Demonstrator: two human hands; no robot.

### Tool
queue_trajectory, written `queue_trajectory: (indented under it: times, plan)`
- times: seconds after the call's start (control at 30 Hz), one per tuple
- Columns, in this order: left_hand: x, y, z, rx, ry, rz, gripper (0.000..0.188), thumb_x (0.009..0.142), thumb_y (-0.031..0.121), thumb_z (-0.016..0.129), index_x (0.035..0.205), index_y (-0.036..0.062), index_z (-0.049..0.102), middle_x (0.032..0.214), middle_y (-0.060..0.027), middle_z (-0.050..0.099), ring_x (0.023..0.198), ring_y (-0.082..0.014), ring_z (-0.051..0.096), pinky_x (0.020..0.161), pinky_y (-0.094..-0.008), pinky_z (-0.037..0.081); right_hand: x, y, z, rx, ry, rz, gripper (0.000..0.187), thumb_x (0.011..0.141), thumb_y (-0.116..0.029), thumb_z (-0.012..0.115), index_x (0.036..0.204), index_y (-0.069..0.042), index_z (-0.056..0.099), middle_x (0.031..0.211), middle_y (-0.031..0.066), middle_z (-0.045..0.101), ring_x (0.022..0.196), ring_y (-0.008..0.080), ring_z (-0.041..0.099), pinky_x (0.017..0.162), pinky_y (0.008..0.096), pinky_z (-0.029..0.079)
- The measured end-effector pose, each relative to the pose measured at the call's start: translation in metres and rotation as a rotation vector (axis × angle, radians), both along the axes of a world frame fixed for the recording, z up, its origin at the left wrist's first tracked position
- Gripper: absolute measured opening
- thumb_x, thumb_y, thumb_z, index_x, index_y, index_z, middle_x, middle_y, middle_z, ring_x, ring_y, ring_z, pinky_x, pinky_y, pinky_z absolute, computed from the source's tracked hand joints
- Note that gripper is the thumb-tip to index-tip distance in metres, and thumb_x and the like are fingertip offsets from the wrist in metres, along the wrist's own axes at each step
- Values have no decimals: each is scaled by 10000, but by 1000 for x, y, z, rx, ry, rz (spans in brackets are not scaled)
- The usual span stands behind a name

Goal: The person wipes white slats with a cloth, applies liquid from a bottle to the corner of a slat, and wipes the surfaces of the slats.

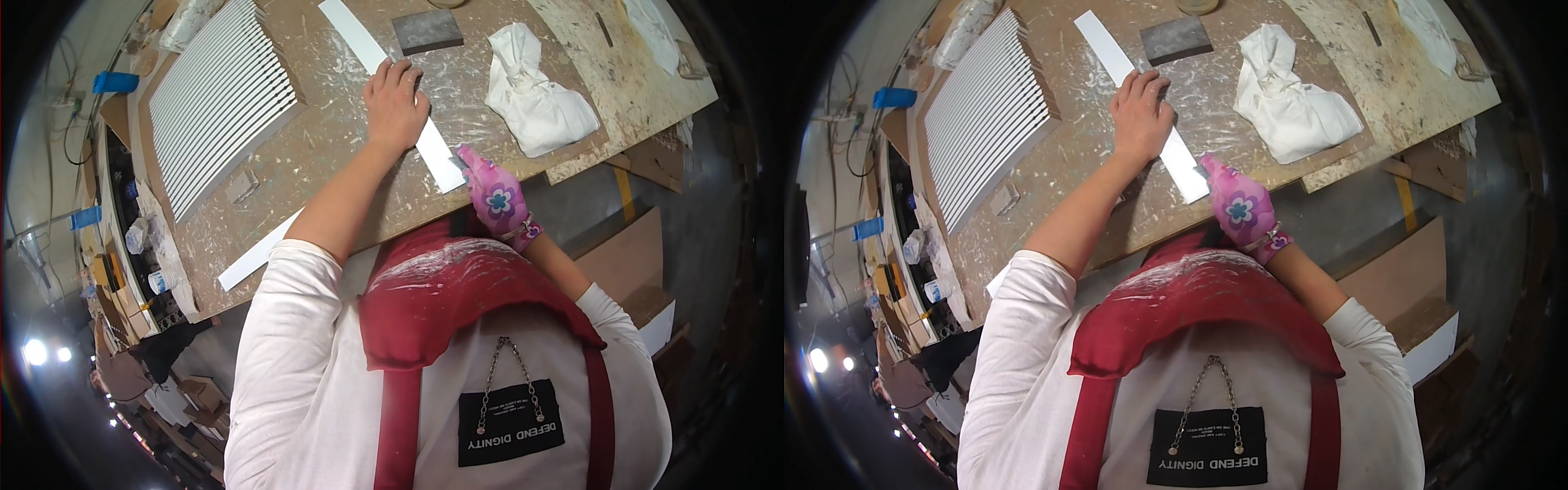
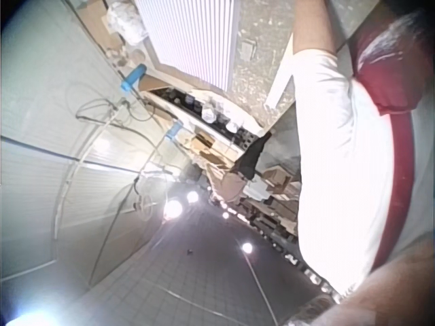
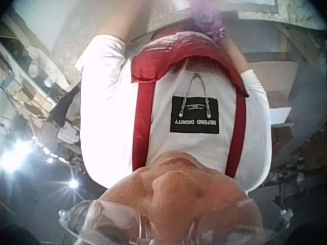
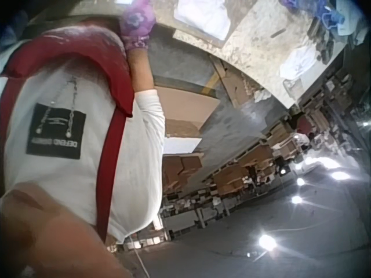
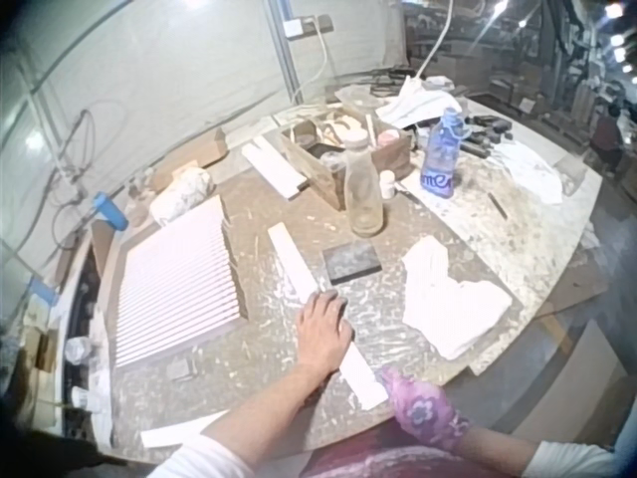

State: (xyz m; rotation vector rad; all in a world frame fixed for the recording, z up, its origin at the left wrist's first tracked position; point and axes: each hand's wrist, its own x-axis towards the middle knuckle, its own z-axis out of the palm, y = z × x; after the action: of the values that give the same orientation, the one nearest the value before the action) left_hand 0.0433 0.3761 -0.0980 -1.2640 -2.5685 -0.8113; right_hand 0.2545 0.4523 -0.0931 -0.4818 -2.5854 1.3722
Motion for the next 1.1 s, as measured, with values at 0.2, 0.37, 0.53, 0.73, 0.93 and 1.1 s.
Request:
queue_trajectory:
  times: [0.2,0.37,0.53,0.73,0.93,1.1]
  plan:
    - [-3,-2,-3,-3,7,8,367,807,189,512,1151,102,607,1296,-75,535,1317,-315,383,1073,-460,272,2,-5,12,100,-74,42,382,947,-63,476,1329,-45,498,1160,179,624,962,313,632,801,346,508]
    - [-2,0,-1,8,-6,-5,364,806,187,518,1147,102,613,1303,-73,533,1323,-314,377,1076,-462,268,1,1,4,-198,-163,-47,379,972,-61,447,1347,-29,486,1179,92,632,866,173,609,741,251,494]
    - [-1,0,0,0,-6,-11,363,811,192,520,1148,96,613,1303,-78,530,1328,-313,370,1083,-465,258,2,-6,-6,-574,41,-163,344,991,-134,476,1310,-13,521,1044,20,625,835,77,553,732,200,465]
    - [-1,0,1,-6,-26,-6,362,819,195,519,1150,81,612,1302,-91,526,1327,-312,367,1096,-466,242,-2,-11,25,-747,-82,-253,359,1018,-217,465,1250,45,549,982,-1,620,861,61,554,744,194,461]
    - [-2,2,2,9,-17,-7,364,814,194,508,1152,100,606,1297,-75,536,1325,-316,378,1080,-464,259,-4,-18,-7,-309,-25,-191,297,1007,-188,457,1226,-21,569,970,100,666,819,183,626,737,260,505]
    - [0,-2,3,-14,-28,8,367,816,192,502,1155,95,605,1300,-79,532,1325,-318,376,1082,-464,256,-2,-9,11,26,10,-70,288,1005,-198,436,1217,-58,572,985,143,675,845,278,644,727,342,520]
